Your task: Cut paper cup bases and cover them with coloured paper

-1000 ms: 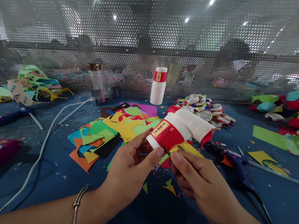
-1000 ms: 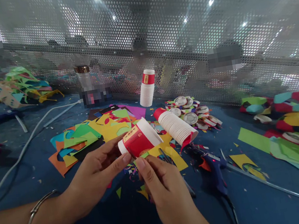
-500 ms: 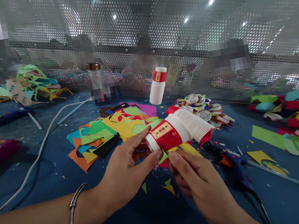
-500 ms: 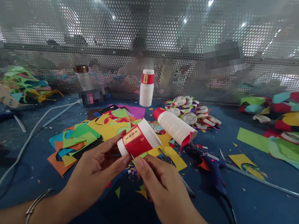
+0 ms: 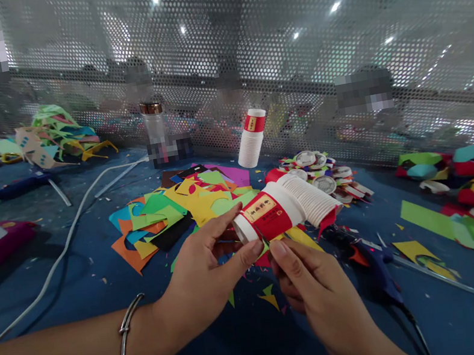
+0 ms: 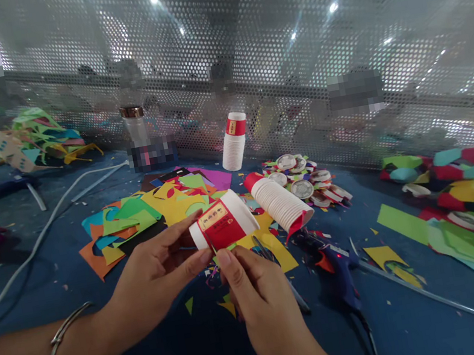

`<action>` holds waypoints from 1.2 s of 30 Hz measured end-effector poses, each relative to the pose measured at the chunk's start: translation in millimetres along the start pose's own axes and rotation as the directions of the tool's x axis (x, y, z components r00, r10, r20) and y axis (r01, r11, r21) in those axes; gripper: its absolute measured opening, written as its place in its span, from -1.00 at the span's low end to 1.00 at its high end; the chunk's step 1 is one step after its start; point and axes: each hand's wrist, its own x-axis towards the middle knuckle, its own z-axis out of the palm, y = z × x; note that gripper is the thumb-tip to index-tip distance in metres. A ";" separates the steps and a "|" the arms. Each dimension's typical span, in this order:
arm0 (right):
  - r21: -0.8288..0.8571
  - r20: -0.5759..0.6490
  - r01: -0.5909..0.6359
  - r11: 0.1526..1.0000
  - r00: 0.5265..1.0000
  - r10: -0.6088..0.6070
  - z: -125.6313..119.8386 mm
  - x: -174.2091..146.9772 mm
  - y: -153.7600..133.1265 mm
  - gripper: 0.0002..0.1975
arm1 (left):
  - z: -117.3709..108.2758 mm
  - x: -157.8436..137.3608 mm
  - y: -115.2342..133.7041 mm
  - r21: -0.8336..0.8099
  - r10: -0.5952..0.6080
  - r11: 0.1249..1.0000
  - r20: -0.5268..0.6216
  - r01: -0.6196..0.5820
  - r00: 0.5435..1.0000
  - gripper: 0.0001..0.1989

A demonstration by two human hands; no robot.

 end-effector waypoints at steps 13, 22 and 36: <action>0.024 -0.050 0.000 1.000 0.999 0.001 0.3 0.8 -3.7 -0.57 | 2.2 -2.5 0.4 0.064 0.000 0.998 0.028 -0.002 1.000 -0.45; 0.160 -0.037 -0.085 0.983 0.995 0.092 -1.8 4.6 -1.6 -0.55 | -2.4 7.0 -2.7 0.080 0.052 0.996 -0.057 -0.047 0.997 -0.50; -0.157 -0.028 0.048 0.986 0.998 -0.053 -6.4 8.2 -1.0 -0.55 | 2.0 8.4 2.4 -0.210 -0.114 0.970 0.066 0.125 0.991 -0.63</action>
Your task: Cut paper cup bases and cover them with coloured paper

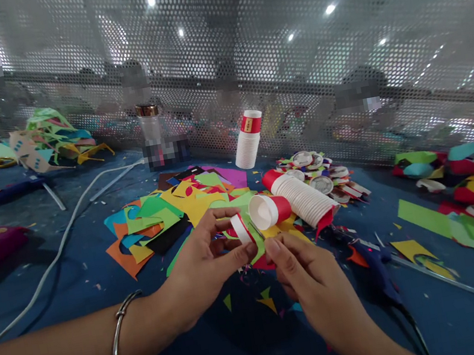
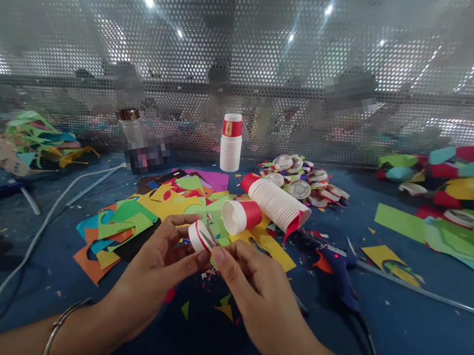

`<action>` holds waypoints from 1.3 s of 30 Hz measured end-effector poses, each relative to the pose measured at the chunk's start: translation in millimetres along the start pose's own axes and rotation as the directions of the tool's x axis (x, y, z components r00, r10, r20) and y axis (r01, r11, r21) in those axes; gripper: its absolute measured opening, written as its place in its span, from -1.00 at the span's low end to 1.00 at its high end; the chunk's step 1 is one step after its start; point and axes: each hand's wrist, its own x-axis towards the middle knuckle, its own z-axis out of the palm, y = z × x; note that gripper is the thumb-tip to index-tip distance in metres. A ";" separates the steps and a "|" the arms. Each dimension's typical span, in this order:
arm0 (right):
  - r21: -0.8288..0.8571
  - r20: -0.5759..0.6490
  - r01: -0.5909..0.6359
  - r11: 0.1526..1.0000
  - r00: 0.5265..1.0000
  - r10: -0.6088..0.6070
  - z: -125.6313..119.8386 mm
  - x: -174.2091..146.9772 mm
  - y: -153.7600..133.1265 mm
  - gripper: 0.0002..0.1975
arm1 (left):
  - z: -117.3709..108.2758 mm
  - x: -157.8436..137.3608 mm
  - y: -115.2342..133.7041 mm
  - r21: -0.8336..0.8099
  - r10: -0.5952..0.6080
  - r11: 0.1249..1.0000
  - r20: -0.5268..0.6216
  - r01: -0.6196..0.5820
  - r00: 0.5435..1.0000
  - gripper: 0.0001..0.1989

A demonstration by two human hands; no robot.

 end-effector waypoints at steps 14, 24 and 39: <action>-0.219 0.027 0.120 0.968 0.993 -0.117 -2.6 -2.8 -2.7 -0.60 | 2.9 -6.3 -2.2 0.357 0.170 0.926 -0.112 -0.120 0.979 -0.59; -0.274 0.033 0.173 0.946 0.985 -0.171 -2.7 -7.5 -4.0 -0.61 | -1.1 -8.6 -7.4 0.599 0.342 0.770 -0.094 -0.222 0.935 -0.60; -0.311 -0.009 0.251 0.917 0.964 -0.267 -2.6 -7.7 -2.3 -0.63 | 0.8 -8.6 -3.0 0.609 0.310 0.769 -0.084 -0.197 0.947 -0.64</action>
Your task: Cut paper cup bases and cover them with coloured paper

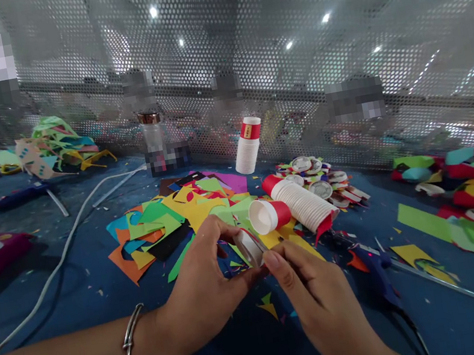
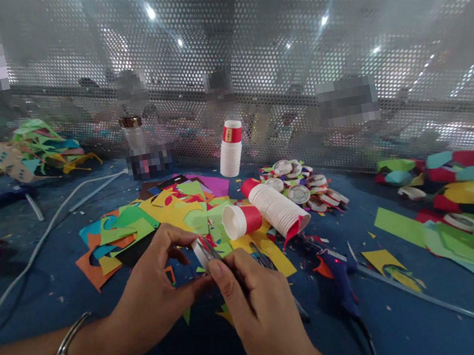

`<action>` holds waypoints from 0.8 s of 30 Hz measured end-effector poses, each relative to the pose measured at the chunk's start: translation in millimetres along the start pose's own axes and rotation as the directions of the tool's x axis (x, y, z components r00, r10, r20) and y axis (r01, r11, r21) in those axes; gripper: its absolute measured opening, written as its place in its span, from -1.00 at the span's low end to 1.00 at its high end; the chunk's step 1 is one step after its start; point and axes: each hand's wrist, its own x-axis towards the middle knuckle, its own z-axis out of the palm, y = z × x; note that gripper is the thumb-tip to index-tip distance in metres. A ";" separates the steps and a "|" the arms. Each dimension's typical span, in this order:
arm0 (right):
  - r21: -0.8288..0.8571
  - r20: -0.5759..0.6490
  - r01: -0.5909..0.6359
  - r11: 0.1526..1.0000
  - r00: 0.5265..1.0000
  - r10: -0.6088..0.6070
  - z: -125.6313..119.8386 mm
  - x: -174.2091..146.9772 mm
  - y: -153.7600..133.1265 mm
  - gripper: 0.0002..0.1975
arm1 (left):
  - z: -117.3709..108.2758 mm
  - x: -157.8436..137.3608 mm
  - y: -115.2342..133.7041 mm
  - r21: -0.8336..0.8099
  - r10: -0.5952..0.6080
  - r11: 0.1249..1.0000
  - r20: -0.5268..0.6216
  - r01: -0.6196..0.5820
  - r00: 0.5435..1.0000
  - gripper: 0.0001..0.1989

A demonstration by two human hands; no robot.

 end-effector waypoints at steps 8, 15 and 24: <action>0.083 -0.103 -0.101 0.991 0.989 0.109 -1.6 4.8 0.8 -0.57 | -6.2 8.1 1.0 -0.102 -0.014 0.995 0.027 0.016 1.000 -0.63; -0.054 -0.159 -0.137 0.989 0.979 0.127 -15.8 19.5 22.8 -0.56 | -8.2 22.6 -13.4 -0.612 -0.311 0.745 0.034 0.266 0.950 -0.60; -0.624 0.031 0.072 0.778 0.997 -0.068 -12.6 32.6 35.5 -0.79 | -24.2 27.0 -10.8 -0.626 -0.247 0.778 -0.227 0.053 0.942 -0.76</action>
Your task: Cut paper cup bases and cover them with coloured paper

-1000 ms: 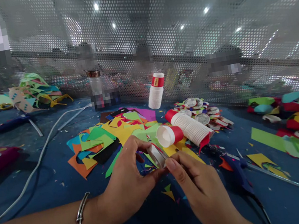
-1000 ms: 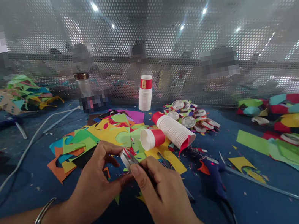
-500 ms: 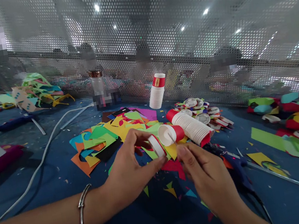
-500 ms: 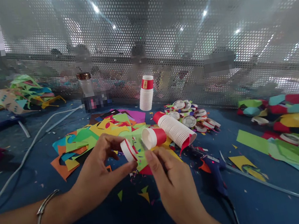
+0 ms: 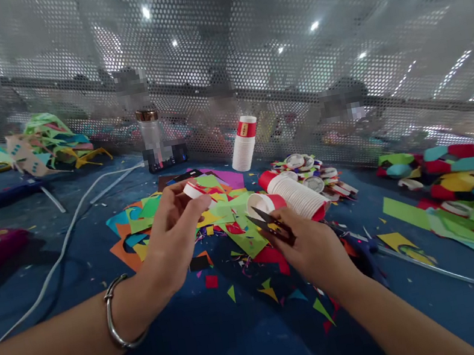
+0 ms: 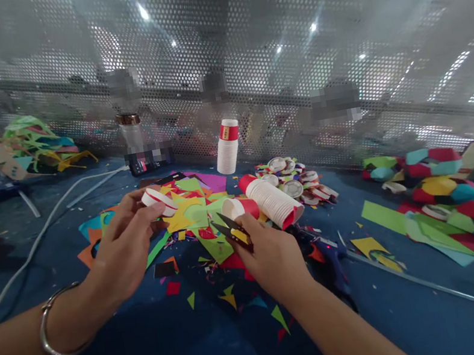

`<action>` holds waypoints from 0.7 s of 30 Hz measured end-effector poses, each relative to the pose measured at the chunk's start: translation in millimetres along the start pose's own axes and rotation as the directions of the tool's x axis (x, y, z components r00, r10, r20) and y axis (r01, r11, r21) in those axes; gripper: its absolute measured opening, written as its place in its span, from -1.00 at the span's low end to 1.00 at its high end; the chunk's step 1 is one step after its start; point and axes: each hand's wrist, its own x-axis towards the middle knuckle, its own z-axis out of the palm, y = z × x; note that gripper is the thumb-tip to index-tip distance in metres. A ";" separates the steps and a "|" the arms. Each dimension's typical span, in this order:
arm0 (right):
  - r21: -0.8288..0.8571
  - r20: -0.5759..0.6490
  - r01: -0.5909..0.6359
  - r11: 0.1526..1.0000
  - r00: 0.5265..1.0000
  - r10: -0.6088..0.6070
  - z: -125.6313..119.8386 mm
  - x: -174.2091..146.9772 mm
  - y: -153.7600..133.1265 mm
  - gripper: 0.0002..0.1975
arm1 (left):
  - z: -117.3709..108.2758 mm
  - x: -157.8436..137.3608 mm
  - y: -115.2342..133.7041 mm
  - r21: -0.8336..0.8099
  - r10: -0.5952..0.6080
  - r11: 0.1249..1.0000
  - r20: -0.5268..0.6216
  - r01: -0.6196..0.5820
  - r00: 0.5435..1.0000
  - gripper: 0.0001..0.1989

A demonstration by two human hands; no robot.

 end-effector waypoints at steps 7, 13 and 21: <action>-0.193 0.082 0.091 0.977 0.994 -0.076 5.1 5.6 0.2 -0.67 | 1.5 -2.6 -4.3 0.086 0.015 0.996 0.087 -0.022 0.996 -0.78; -0.228 0.022 0.060 0.972 0.998 -0.057 6.0 6.9 1.3 -0.76 | -4.5 -2.1 -7.8 0.160 -0.256 0.961 0.211 0.225 0.944 -0.59; -0.047 -0.142 -0.033 0.998 0.989 0.026 1.4 1.1 13.4 -0.88 | -16.4 -6.6 -5.9 0.620 -0.161 0.731 0.562 -0.284 0.811 -0.71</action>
